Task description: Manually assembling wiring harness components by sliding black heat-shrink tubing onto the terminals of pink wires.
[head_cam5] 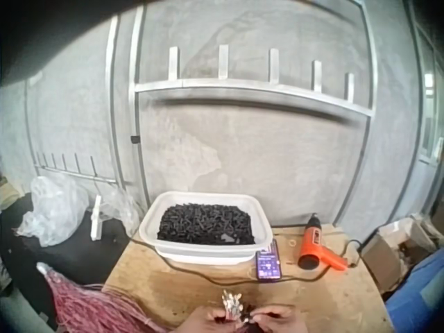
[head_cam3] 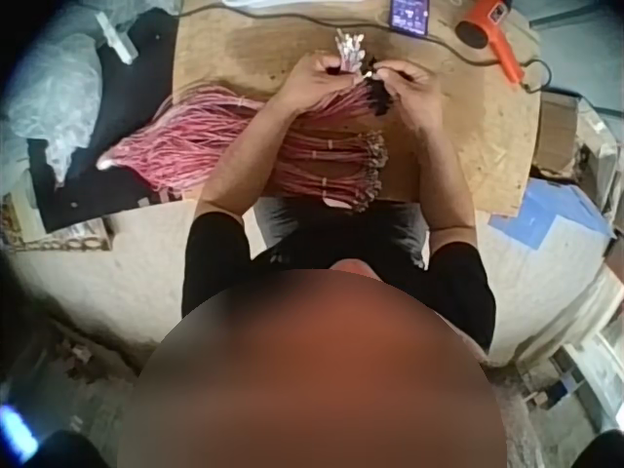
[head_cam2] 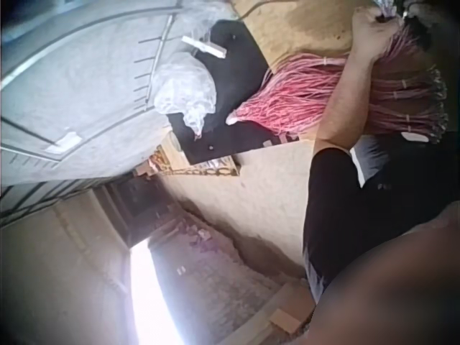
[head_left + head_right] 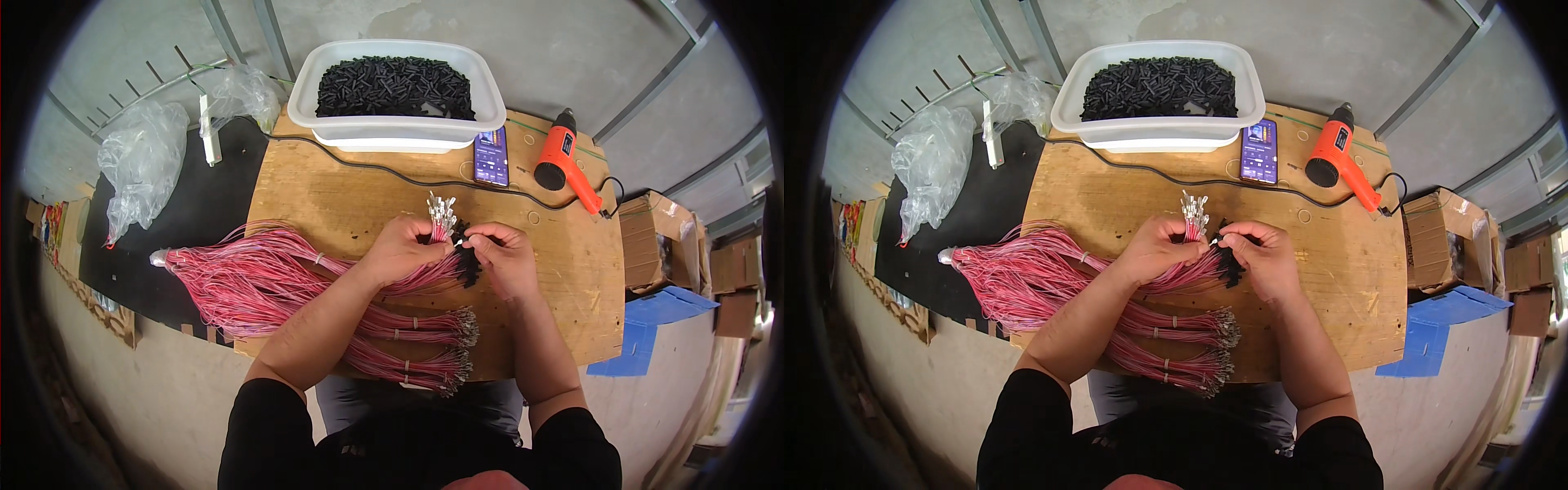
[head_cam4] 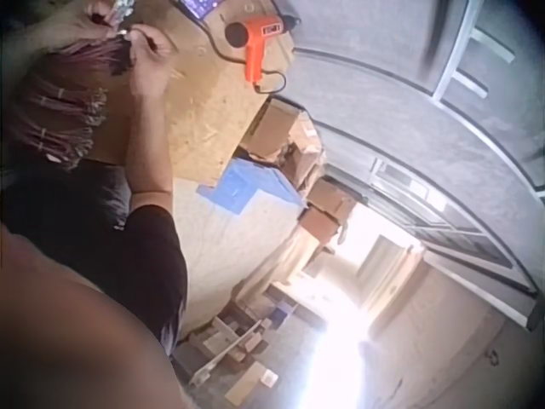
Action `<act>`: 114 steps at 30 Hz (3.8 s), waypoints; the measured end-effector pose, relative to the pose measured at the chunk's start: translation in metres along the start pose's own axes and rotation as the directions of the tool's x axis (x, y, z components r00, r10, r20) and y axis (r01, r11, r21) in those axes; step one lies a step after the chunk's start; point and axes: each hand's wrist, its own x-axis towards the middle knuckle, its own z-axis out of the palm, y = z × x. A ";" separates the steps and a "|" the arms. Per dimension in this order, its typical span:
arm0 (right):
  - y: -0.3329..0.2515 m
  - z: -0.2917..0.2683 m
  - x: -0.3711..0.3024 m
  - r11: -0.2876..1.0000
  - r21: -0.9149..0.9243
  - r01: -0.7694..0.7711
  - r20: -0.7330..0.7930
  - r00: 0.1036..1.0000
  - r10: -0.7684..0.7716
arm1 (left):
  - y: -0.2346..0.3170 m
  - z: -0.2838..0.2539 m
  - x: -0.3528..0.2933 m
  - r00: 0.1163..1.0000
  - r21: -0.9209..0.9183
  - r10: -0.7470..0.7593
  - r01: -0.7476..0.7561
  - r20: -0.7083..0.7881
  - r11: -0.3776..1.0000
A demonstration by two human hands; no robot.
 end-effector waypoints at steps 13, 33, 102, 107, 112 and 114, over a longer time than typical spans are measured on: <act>-0.002 -0.006 0.001 1.000 0.002 -0.024 0.053 0.998 0.024 | 0.004 0.001 0.000 0.999 0.108 -0.050 0.047 0.020 0.993; 0.000 0.001 0.000 0.998 0.020 -0.054 -0.022 0.998 0.055 | -0.003 -0.001 -0.001 0.998 0.081 -0.058 0.060 -0.022 0.995; 0.011 0.006 0.003 0.953 -0.288 0.099 -0.010 0.994 -0.107 | 0.005 0.005 -0.003 0.996 0.229 0.012 0.009 -0.091 0.973; 0.012 0.001 0.004 0.916 -0.378 0.134 0.044 0.991 -0.127 | -0.009 -0.001 -0.001 0.994 -0.118 -0.051 0.040 -0.092 0.992; 0.008 0.003 0.002 0.838 -0.511 0.191 -0.010 0.974 -0.228 | -0.004 -0.001 -0.001 0.998 -0.071 -0.045 0.042 -0.032 0.997; 0.009 0.003 0.003 0.853 -0.490 0.182 -0.022 0.975 -0.221 | -0.004 -0.001 -0.002 0.999 -0.001 -0.034 0.034 -0.008 0.999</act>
